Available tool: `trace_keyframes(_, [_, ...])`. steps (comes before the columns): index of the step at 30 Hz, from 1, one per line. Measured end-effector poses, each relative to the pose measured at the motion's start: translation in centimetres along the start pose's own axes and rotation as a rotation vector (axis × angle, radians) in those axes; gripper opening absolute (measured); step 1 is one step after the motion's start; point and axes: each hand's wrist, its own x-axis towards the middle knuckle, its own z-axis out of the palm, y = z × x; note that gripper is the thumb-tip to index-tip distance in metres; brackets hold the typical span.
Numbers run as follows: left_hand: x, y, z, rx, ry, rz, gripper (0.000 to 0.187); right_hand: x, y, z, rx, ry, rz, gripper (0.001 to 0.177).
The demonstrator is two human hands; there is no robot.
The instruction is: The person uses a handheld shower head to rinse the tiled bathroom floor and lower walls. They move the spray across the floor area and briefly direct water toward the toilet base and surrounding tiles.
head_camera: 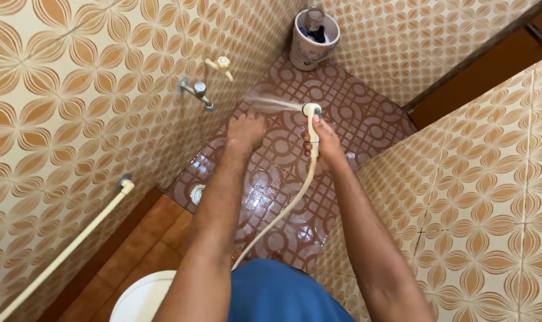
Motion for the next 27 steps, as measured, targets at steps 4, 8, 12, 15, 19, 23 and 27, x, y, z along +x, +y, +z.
trace_keyframes(4, [0.6, -0.3, 0.2, 0.021, -0.054, 0.013, 0.042, -0.1, 0.6, 0.2, 0.053, -0.069, 0.029, 0.036])
trace_keyframes(8, [2.7, 0.6, 1.3, -0.352, -0.144, 0.155, 0.060, -0.2, 1.4, 0.0, 0.034, -0.034, 0.024, 0.036])
trace_keyframes(12, [4.6, 4.2, 1.8, -0.794, -0.280, 0.293, 0.081, 0.6, 2.4, -0.5, -0.025, 0.116, 0.026, 0.050])
trace_keyframes(15, [4.1, 6.3, 1.8, -0.877, -0.478, 0.193, 0.079, 1.2, 3.5, -1.0, -0.098, 0.218, 0.047, 0.068])
trace_keyframes(19, [3.9, 7.5, 2.0, -0.924, -0.481, 0.118, 0.073, 1.7, 4.0, -1.6, 0.035, 0.101, 0.095, 0.083])
trace_keyframes(23, [4.6, 8.0, 3.6, -1.033, -0.405, 0.196, 0.057, 1.2, 3.6, -2.6, 0.027, 0.069, 0.140, 0.084])
trace_keyframes(27, [3.8, 9.2, 5.1, -0.931, -0.110, 0.272, 0.049, 1.1, 1.8, -5.8, -0.507, 0.063, -0.032, 0.049])
